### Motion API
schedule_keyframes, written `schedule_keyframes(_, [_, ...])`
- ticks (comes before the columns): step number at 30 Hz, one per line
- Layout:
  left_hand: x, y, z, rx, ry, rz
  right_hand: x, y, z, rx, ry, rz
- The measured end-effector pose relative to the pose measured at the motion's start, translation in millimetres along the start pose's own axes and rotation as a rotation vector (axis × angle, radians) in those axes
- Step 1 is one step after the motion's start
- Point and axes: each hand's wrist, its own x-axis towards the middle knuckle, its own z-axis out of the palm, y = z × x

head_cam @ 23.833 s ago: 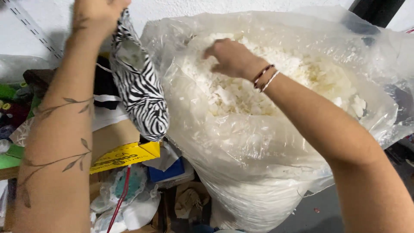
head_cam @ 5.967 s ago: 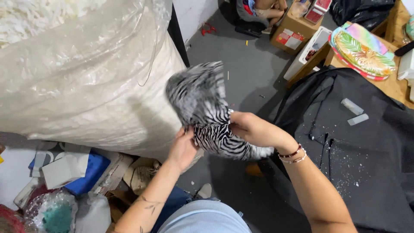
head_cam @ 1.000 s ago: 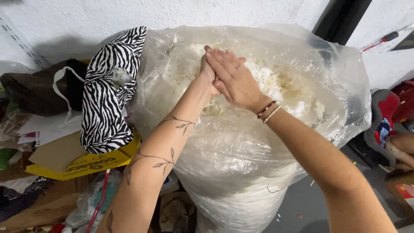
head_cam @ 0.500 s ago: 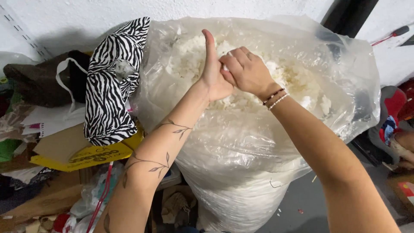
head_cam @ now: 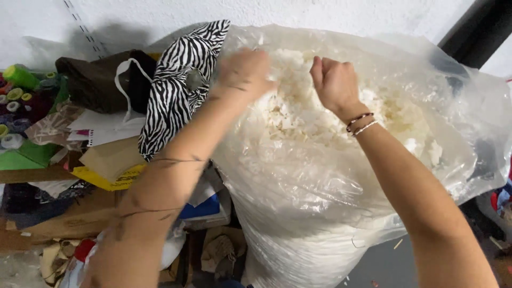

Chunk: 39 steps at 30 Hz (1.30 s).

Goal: Stuffing a zebra-patterned pillowcase with white synthetic fiber filling from a large plastic bag.

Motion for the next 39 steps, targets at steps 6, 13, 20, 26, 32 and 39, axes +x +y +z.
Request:
schedule_keyframes(6, [-5.8,-124.9,-33.1,0.401,0.333,-0.105,32.0,-86.9,30.4,0.403,-0.145,-0.051])
schedule_keyframes(13, [-46.8,-143.5,-45.5,-0.014,0.182,-0.286,69.4,-197.3,96.8,0.485,-0.194,-0.278])
schedule_keyframes(20, [-65.8,-167.3,-42.5,-0.697,0.296,-0.463,67.8,-216.1,121.2,0.52,-0.277,-0.262])
schedule_keyframes(26, [-46.4,-194.1,-5.6,-0.585,0.421,-0.174,79.5,-200.3,193.3,0.295,-0.541,-0.284])
schedule_keyframes(32, [-65.9,-192.7,-7.8,-0.58,0.306,-0.11,81.3,-206.6,180.0,0.365,-0.62,-0.16])
schedule_keyframes(39, [-62.6,-204.1,-10.2,-0.551,0.25,-0.146,83.7,-212.7,183.9,0.181,-0.605,-0.104])
